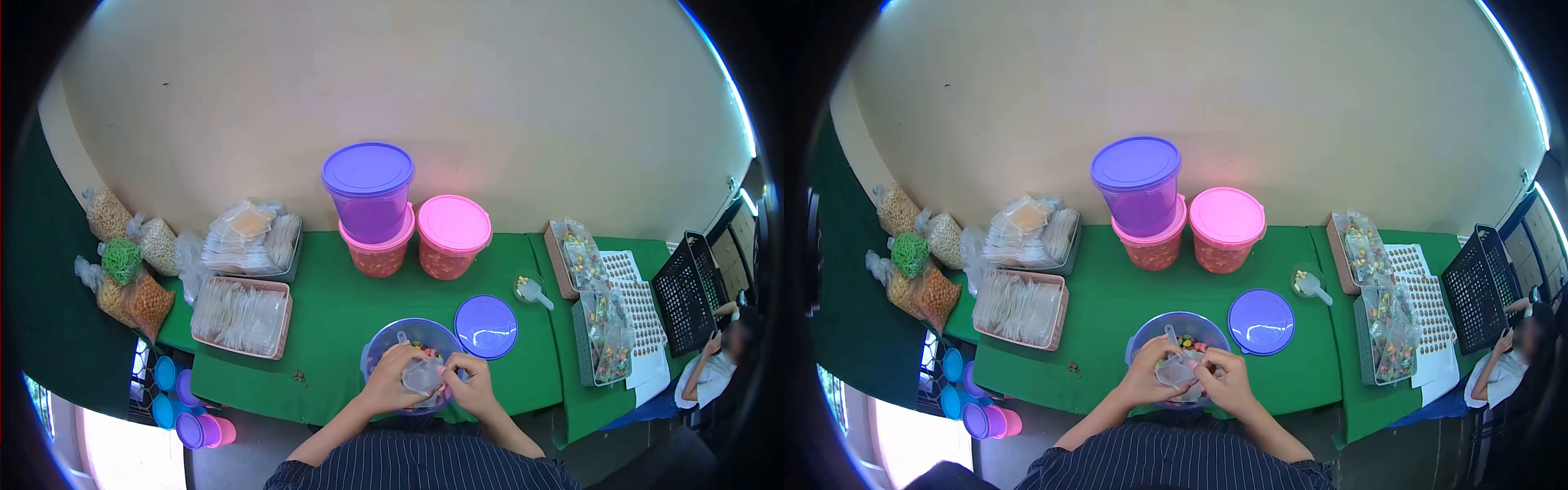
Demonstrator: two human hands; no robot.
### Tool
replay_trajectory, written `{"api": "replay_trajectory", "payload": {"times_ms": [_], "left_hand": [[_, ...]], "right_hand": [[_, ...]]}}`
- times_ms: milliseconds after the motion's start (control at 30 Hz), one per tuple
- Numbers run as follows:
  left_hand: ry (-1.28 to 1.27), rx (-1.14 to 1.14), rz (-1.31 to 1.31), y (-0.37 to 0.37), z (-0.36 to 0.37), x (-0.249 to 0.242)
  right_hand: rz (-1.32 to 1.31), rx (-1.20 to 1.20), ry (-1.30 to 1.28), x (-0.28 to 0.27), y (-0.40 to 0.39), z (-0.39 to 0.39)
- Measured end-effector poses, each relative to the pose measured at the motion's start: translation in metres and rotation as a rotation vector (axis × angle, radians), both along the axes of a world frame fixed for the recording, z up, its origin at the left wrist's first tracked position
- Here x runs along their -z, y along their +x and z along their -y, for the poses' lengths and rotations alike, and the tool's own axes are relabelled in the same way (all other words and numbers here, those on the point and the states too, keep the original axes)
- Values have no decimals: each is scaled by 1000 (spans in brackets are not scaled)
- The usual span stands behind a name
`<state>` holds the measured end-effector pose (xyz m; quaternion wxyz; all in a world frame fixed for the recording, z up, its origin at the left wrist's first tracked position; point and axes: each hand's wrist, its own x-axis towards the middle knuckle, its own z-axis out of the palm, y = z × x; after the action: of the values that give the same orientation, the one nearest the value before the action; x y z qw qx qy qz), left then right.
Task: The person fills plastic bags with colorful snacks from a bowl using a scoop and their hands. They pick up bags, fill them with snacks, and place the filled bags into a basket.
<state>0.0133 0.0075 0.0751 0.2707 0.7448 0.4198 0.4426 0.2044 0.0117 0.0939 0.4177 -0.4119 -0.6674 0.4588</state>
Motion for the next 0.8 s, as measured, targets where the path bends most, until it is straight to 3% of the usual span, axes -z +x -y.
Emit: {"api": "replay_trajectory", "payload": {"times_ms": [67, 100, 133, 233, 267, 300, 367, 467, 667, 767, 800], "left_hand": [[-11, -31, 103, 1, 2, 5], [-25, -40, 310, 0, 2, 7], [-36, -47, 514, -1, 2, 6], [124, 1, 589, -4, 3, 0], [125, 3, 589, -4, 4, -3], [137, 42, 632, -5, 5, -6], [149, 77, 676, -4, 9, -11], [34, 97, 783, 0, 20, -18], [58, 52, 813, -8, 24, -10], [86, 144, 721, -16, 21, 8], [55, 42, 790, -17, 20, 8]], "right_hand": [[-142, 45, -90, 4, -2, -8], [-288, 93, -179, 3, -3, -13], [-97, 106, -169, -9, 0, -16], [45, 90, -141, 12, -8, -18], [-124, -90, -364, 22, -8, -18], [-123, -90, -363, 32, -8, -18], [-607, -340, -791, 51, -9, -18], [-677, -344, -932, 78, -15, -17], [-917, -421, -914, 92, -26, -8], [-822, -410, -1025, 92, -28, -10], [-820, -411, -1025, 87, -29, -11]]}}
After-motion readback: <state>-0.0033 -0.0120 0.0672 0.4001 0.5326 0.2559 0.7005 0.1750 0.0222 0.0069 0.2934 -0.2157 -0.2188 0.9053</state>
